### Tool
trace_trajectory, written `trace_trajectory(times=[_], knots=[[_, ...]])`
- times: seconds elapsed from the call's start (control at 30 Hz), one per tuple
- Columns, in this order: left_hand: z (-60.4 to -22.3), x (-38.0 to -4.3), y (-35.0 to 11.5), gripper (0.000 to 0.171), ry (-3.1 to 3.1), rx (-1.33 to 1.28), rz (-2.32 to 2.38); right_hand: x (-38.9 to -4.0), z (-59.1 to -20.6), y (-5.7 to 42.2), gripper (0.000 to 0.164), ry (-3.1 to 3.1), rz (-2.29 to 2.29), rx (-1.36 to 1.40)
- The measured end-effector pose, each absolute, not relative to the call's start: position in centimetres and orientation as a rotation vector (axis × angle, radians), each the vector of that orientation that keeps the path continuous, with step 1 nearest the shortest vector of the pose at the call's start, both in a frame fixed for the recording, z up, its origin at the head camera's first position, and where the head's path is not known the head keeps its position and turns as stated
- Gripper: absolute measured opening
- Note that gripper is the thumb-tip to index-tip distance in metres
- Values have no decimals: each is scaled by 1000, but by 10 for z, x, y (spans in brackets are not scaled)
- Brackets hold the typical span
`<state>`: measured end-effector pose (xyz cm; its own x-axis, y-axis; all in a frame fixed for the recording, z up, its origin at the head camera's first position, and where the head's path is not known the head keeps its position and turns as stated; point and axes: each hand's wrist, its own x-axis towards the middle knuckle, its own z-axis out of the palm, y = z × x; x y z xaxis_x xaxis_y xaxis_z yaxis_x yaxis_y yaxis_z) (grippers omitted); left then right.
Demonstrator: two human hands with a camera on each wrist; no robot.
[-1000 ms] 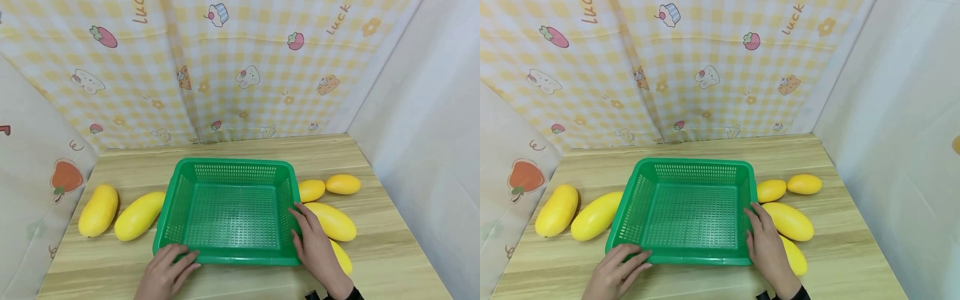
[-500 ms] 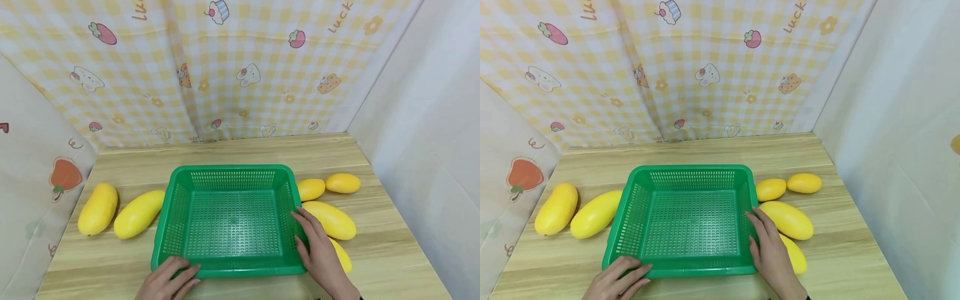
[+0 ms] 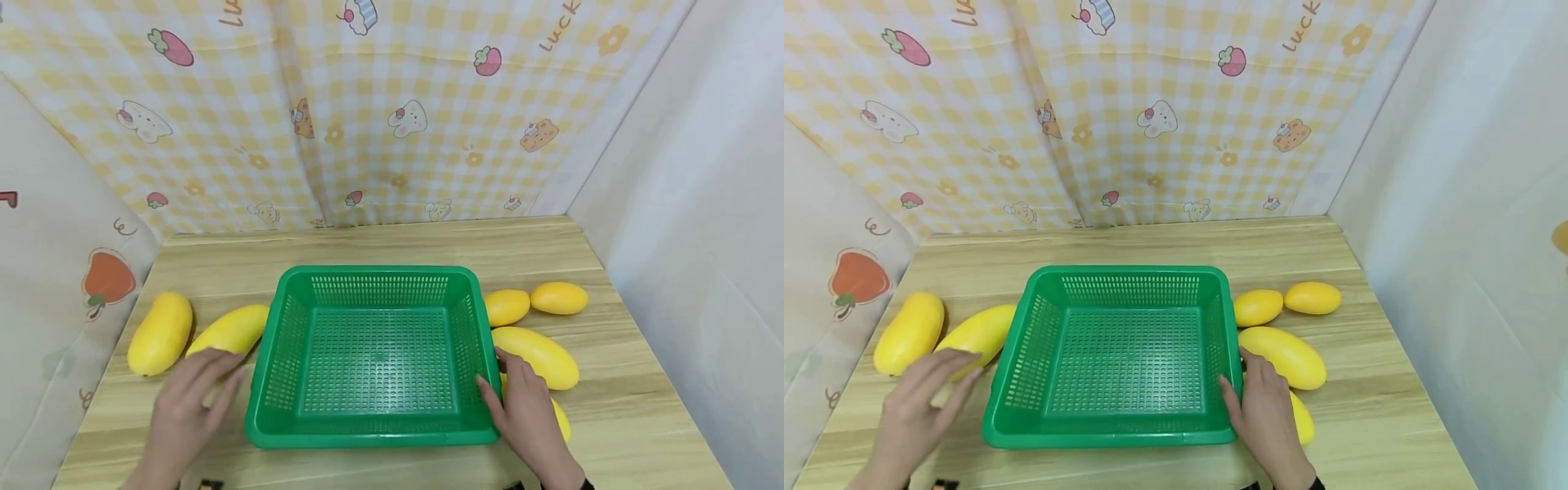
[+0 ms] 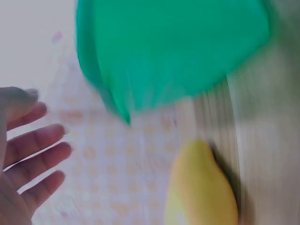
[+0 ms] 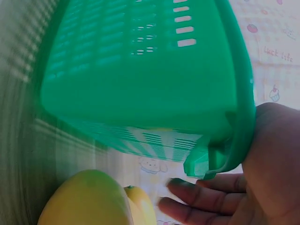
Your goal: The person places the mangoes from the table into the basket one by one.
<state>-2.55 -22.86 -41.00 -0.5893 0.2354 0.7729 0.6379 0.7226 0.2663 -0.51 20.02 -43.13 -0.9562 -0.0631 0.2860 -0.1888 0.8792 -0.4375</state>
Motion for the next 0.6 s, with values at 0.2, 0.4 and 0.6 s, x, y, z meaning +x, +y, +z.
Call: trace_trajectory(times=[0.2, 0.4, 0.6], knots=[[-419, -55, -269, 53, -2520, -400, -533, -9, -426, 203, 32, -2895, 706, 144], [-437, -75, -283, 61, -2808, -336, -491, -12, -422, 205, 26, -2996, 755, 71], [-449, -84, -286, 68, -2903, -280, -505, -12, -418, 202, 23, -3092, 808, 42]])
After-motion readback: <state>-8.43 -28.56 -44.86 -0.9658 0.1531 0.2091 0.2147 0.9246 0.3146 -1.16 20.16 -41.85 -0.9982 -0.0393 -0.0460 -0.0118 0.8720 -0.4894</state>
